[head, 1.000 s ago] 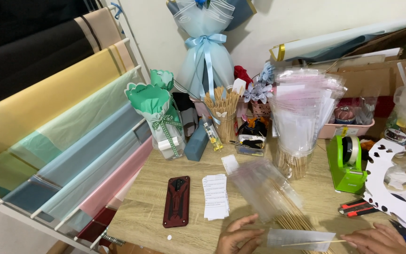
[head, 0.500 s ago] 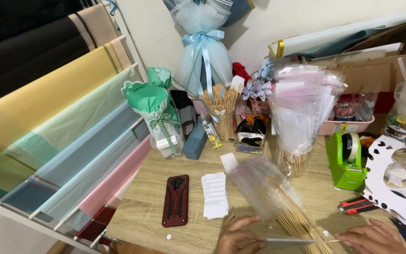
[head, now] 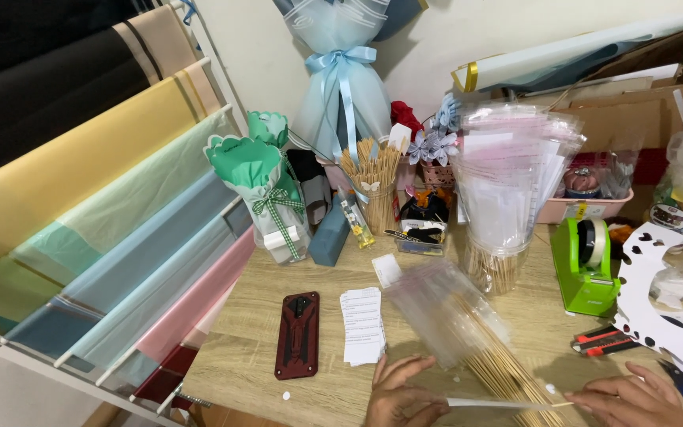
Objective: The person repeatedly picks up a wooden skewer and a small white paper label, places them into a clear plastic bag, and sets the bag aside. The process is repeated multiple times on a cluttered workbench.
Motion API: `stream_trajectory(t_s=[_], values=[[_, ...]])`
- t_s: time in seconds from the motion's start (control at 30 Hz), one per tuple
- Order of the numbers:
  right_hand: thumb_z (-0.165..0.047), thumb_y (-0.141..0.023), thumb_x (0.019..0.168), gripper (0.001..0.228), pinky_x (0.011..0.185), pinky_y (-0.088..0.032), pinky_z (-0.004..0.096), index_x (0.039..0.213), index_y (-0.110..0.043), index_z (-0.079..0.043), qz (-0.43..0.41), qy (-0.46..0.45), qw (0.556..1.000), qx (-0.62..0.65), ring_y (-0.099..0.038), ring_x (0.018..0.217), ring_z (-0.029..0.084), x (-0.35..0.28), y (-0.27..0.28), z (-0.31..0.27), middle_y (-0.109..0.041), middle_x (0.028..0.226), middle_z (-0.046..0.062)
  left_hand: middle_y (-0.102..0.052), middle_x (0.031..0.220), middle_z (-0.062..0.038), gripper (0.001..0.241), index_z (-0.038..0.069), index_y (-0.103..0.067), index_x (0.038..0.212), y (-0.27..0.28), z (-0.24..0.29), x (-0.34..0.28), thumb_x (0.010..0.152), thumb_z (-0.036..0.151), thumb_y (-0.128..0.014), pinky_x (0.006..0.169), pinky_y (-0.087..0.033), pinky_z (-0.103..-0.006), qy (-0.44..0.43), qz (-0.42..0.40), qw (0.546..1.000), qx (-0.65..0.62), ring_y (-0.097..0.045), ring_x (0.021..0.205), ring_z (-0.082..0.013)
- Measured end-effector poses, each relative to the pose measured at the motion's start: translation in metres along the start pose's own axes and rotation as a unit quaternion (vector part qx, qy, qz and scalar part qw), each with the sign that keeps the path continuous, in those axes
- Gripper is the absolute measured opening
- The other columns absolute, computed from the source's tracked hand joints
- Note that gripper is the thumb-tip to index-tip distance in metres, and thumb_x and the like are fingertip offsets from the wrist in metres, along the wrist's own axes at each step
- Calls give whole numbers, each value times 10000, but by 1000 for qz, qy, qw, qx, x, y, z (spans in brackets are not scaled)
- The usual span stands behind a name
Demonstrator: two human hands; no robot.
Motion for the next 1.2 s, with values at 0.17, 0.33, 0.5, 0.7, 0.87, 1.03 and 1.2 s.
stream_trajectory(t_s=[0.17, 0.33, 0.5, 0.7, 0.87, 1.03, 1.2], values=[[-285, -670, 854, 262, 1170, -394, 325, 1019, -787, -452, -1, -37, 999, 23, -676, 902, -51, 14, 18, -27, -737, 938, -244, -722, 1373, -31, 114, 253, -845, 891, 1, 6, -1, 800, 231, -909, 1191, -113, -620, -35, 12, 999, 27, -608, 1334, -332], [-347, -753, 782, 253, 1086, -475, 348, 1026, -774, -406, 38, 16, 998, 38, -692, 740, 1, 4, 5, -11, -748, 817, -186, -679, 1418, 17, 60, 322, -861, 874, 0, 8, -2, 855, 270, -883, 1198, -83, -598, -58, 18, 995, 79, -558, 1382, -313], [-226, -670, 853, 299, 1208, -416, 418, 1088, -752, -393, 15, -4, 999, 52, -739, 885, 12, -1, 8, -16, -794, 942, -194, -691, 1400, -96, 74, 208, -816, 787, 9, 7, 0, 803, 221, -887, 1188, -41, -633, -71, 51, 995, 38, -546, 1377, -371], [-293, -730, 804, 233, 1149, -431, 378, 1027, -765, -352, 36, 34, 997, 60, -737, 804, 5, 27, 33, -39, -792, 912, -193, -672, 1428, -100, 72, 219, -829, 797, 17, 17, 2, 778, 187, -891, 1180, 30, -686, -51, 43, 997, 35, -472, 1427, -404], [-283, -699, 829, 241, 1187, -428, 382, 1044, -772, -362, 15, -32, 999, 30, -738, 914, 43, 24, 45, -28, -791, 949, -176, -651, 1440, -128, 45, 177, -838, 784, 26, 6, 0, 765, 154, -872, 1184, 35, -682, -44, 47, 998, 14, -461, 1435, -408], [-306, -660, 862, 326, 1287, -377, 357, 1146, -751, -438, -30, -88, 995, -22, -715, 1079, 47, 1, 34, 24, -789, 1038, -164, -680, 1400, -144, 125, 173, -842, 837, 48, -12, -4, 744, 116, -903, 1182, -14, -693, -55, 60, 997, 4, -559, 1382, -384], [-142, -691, 917, 170, 1034, -507, 293, 1055, -790, -153, 47, -119, 988, 86, -704, 991, 150, 0, 54, 39, -763, 1041, 37, -821, 1118, -103, 101, 170, -686, 880, 95, -1, 6, 841, 96, -742, 1243, -154, -628, 24, 109, 993, -50, -751, 1145, -294]])
Point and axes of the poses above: each hand's wrist, its own x-axis towards the middle knuckle, its own y-axis out of the back of the hand, z = x × y, the point moved 7 cm from there along x, towards the middle knuckle
